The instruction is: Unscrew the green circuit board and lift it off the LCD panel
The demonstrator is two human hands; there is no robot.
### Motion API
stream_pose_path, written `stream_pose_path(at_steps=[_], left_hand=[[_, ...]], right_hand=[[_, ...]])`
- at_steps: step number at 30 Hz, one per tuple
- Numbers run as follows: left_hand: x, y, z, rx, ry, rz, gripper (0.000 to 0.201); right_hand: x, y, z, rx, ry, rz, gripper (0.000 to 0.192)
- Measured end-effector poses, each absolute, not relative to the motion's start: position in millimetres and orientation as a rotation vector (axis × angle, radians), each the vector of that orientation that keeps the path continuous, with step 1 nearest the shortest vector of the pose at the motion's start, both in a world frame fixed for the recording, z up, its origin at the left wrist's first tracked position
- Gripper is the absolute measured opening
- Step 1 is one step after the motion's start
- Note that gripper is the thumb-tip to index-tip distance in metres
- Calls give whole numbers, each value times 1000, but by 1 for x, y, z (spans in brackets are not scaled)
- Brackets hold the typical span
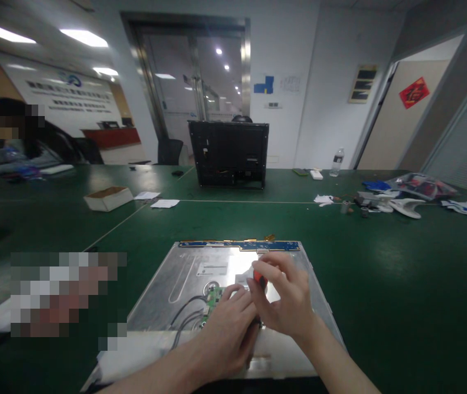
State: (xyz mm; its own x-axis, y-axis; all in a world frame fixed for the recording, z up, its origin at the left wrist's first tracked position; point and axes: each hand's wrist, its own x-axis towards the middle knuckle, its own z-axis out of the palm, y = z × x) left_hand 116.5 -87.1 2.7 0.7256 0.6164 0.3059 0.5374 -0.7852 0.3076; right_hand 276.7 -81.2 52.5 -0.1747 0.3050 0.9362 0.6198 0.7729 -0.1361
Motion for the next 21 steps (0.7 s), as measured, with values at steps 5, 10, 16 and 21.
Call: stream_pose_path(at_steps=[5,10,16,21], left_hand=[[117,-87,1,2717,918,580,14],[117,-86,-2,2749,926,594,16],[117,-87,-2,2721,926,579,16],[117,-88,-1,2711,919,599,14]], right_hand=[[278,-83,56,-669,-1824,-235,33],[278,-82,51,-695,-1766,-216,30],[279,-83,48,-717,-1782,-174,35],[281,-83,52,-649,-1824,-149,31]])
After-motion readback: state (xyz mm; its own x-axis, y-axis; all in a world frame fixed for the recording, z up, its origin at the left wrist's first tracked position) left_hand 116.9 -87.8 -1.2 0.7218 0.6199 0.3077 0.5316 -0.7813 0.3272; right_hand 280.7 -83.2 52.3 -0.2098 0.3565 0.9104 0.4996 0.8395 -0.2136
